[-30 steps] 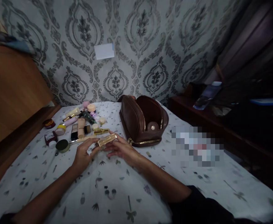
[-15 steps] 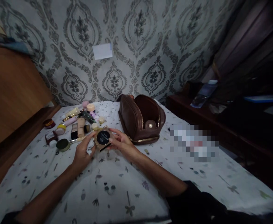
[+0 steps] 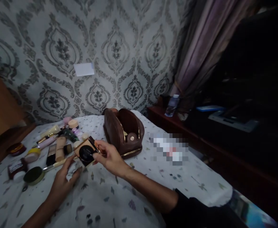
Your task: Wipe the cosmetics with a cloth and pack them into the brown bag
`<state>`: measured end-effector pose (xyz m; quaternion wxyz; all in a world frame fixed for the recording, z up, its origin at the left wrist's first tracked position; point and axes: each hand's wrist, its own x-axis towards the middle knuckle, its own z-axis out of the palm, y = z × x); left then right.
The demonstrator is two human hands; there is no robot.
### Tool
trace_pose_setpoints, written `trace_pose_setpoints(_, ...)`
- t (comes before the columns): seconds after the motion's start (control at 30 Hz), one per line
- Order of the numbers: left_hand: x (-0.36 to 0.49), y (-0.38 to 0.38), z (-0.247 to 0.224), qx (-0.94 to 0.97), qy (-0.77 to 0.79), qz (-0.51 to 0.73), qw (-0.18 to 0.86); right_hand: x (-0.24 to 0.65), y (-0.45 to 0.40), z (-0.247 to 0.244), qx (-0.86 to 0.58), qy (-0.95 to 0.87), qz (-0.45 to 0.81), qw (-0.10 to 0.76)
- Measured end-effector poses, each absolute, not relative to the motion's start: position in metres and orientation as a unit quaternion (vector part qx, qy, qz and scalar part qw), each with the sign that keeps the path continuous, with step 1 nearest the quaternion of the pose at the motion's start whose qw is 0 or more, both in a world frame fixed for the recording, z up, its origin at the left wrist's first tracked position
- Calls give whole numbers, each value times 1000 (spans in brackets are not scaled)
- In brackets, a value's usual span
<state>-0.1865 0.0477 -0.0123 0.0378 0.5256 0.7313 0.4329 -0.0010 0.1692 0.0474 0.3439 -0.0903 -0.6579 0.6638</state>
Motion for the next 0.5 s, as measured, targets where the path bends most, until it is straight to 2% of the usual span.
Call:
trace_pose_setpoints(0.13,-185,48,-9,549,725,414,34,27,200,99,-114,-677,589,426)
trace_pose_setpoints(0.23,-186,49,-9,557,724,406,31,47,238,134,-248,-770,363,463)
trace_pose_setpoints(0.27,-188,49,-10,559,724,402,30,51,251,143,-311,-800,274,435)
trace_pose_setpoints(0.33,-192,49,-12,566,726,389,34,56,274,155,-426,-833,135,325)
trace_pose_setpoints(0.5,-208,50,-21,594,729,335,65,46,311,157,-485,-838,84,235)
